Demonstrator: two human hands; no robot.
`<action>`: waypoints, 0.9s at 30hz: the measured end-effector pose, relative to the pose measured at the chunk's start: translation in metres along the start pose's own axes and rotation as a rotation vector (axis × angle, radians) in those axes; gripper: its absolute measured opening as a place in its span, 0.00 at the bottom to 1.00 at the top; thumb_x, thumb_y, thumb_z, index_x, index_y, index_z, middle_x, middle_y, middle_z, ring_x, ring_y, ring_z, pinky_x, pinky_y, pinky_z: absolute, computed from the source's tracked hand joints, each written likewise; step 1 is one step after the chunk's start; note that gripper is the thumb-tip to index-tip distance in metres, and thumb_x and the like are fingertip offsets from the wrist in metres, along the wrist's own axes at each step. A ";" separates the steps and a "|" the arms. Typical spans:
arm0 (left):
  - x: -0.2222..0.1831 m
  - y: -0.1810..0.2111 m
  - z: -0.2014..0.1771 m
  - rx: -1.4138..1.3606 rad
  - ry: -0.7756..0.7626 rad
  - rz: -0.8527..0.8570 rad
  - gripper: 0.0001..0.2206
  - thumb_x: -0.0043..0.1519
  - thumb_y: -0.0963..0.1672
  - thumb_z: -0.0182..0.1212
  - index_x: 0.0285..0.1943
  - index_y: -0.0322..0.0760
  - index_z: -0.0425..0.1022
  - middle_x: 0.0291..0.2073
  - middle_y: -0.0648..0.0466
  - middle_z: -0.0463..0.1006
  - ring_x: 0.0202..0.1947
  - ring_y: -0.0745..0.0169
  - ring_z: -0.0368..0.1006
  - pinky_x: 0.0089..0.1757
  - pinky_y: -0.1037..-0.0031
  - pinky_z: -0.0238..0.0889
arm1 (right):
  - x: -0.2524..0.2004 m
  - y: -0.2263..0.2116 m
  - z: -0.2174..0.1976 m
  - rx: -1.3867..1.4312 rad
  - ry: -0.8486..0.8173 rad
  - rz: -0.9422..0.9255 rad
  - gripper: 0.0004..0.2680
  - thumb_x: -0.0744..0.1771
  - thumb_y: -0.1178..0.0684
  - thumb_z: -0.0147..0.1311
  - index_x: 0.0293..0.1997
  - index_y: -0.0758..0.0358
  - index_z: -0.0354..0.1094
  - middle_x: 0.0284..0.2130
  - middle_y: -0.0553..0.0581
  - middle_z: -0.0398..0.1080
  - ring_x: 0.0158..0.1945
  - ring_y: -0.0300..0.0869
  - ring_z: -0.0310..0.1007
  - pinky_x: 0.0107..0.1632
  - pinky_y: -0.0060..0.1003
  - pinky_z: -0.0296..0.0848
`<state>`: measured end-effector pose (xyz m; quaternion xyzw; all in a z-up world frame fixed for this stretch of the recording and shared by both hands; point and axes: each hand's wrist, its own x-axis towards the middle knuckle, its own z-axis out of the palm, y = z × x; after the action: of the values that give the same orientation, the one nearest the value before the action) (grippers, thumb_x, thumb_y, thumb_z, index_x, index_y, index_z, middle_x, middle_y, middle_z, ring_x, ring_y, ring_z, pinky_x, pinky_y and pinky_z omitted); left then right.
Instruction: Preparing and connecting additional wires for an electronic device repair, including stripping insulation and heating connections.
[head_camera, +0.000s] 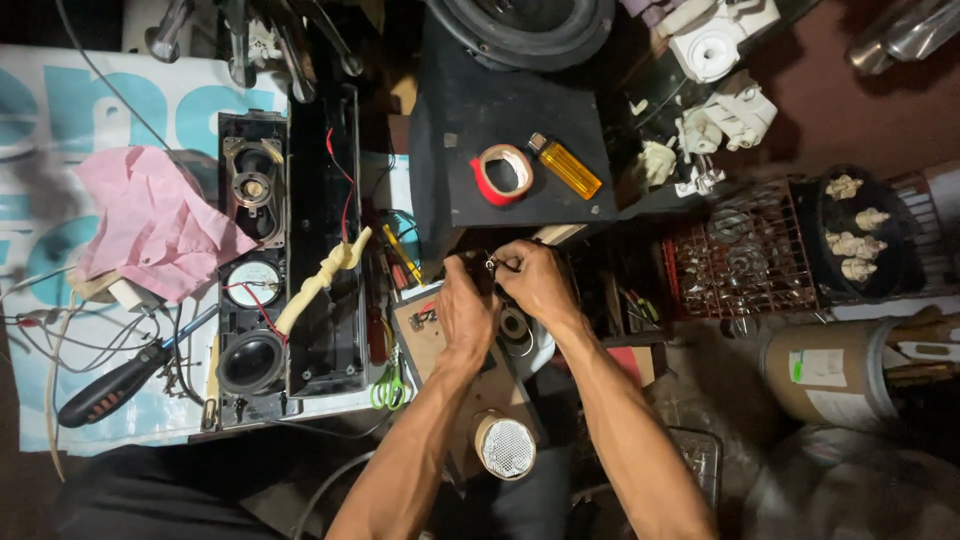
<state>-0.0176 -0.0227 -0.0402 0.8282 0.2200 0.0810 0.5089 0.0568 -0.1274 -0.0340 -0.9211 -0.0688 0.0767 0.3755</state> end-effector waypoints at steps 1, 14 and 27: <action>0.000 0.002 -0.002 0.003 -0.004 0.003 0.18 0.50 0.39 0.59 0.47 0.39 0.59 0.37 0.39 0.76 0.40 0.27 0.75 0.43 0.41 0.66 | -0.003 -0.003 -0.002 0.003 0.003 0.004 0.10 0.59 0.56 0.60 0.42 0.59 0.79 0.30 0.58 0.77 0.38 0.50 0.77 0.39 0.44 0.76; 0.002 0.003 -0.001 -0.027 0.004 -0.086 0.14 0.54 0.42 0.60 0.48 0.42 0.62 0.36 0.43 0.77 0.41 0.30 0.76 0.43 0.43 0.66 | -0.019 -0.027 -0.026 -0.067 -0.094 -0.077 0.09 0.65 0.53 0.53 0.48 0.54 0.76 0.41 0.59 0.78 0.48 0.54 0.77 0.48 0.48 0.77; -0.007 -0.001 0.003 -0.031 0.171 0.025 0.17 0.52 0.42 0.62 0.46 0.48 0.61 0.26 0.47 0.78 0.31 0.33 0.77 0.37 0.46 0.66 | -0.006 -0.004 -0.015 -0.077 -0.101 -0.358 0.07 0.65 0.52 0.55 0.43 0.60 0.72 0.36 0.65 0.76 0.44 0.60 0.77 0.44 0.54 0.76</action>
<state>-0.0229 -0.0278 -0.0418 0.8129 0.2511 0.1612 0.5002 0.0535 -0.1364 -0.0200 -0.9028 -0.2534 0.0520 0.3436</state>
